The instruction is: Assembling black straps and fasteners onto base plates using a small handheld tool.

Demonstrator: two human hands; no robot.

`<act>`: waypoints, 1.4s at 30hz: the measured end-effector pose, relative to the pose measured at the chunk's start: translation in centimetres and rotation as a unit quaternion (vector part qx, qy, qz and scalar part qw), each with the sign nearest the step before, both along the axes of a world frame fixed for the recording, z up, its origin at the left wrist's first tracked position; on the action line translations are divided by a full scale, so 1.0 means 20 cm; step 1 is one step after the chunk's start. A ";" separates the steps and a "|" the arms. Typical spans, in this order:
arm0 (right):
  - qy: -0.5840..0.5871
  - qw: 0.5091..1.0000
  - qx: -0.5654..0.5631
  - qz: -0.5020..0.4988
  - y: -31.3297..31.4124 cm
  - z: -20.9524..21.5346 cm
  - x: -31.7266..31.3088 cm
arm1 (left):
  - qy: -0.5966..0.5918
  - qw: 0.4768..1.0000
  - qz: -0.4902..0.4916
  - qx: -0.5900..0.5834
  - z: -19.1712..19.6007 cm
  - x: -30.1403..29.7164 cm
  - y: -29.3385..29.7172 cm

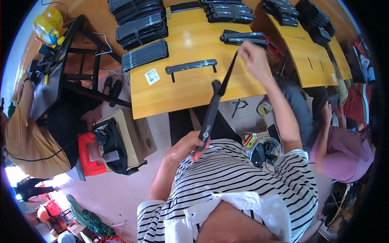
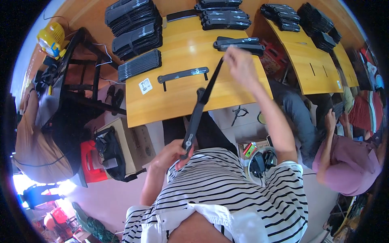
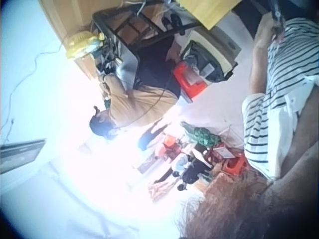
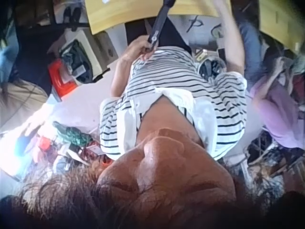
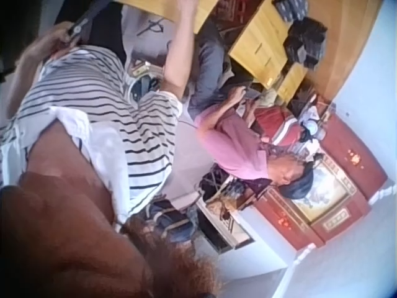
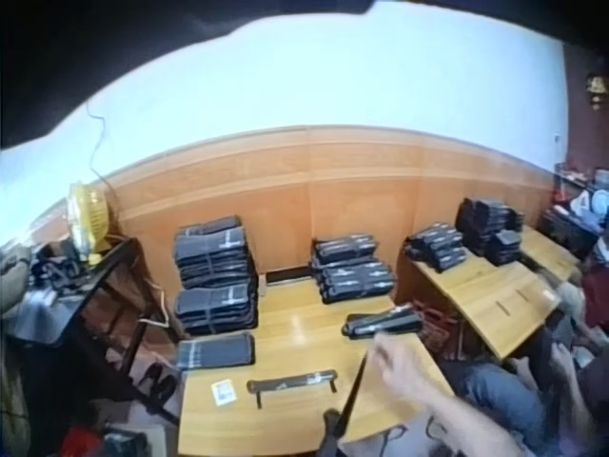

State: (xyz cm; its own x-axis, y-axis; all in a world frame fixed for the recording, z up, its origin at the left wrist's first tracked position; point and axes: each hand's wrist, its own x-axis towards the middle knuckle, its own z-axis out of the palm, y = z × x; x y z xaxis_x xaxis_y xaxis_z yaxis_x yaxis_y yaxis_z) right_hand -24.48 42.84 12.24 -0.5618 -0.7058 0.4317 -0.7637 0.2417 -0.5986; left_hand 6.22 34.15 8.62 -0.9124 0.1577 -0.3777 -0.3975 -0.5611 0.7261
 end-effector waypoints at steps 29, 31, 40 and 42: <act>0.086 0.994 -0.066 -0.029 0.22 0.33 0.19 | -0.208 0.950 0.221 -0.075 -0.43 0.14 -0.39; 0.109 0.992 -0.070 0.000 0.22 0.32 0.23 | -0.238 0.934 0.131 -0.232 -0.35 0.16 -0.36; 0.300 0.930 -0.060 0.204 0.21 0.01 0.44 | 0.056 0.943 0.328 0.021 -0.02 -0.29 -0.19; 0.288 0.932 -0.048 0.217 0.22 -0.03 0.47 | 0.079 0.921 0.376 0.066 -0.05 -0.33 -0.20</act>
State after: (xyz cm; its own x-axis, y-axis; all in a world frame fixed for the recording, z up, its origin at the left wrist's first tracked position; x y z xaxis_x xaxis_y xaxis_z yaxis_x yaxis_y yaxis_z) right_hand -15.05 47.34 11.71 0.1113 -0.7547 0.6465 -0.9783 -0.1977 -0.0623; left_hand -0.33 30.14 7.54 -0.8249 -0.5051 -0.2537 0.2437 -0.7228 0.6466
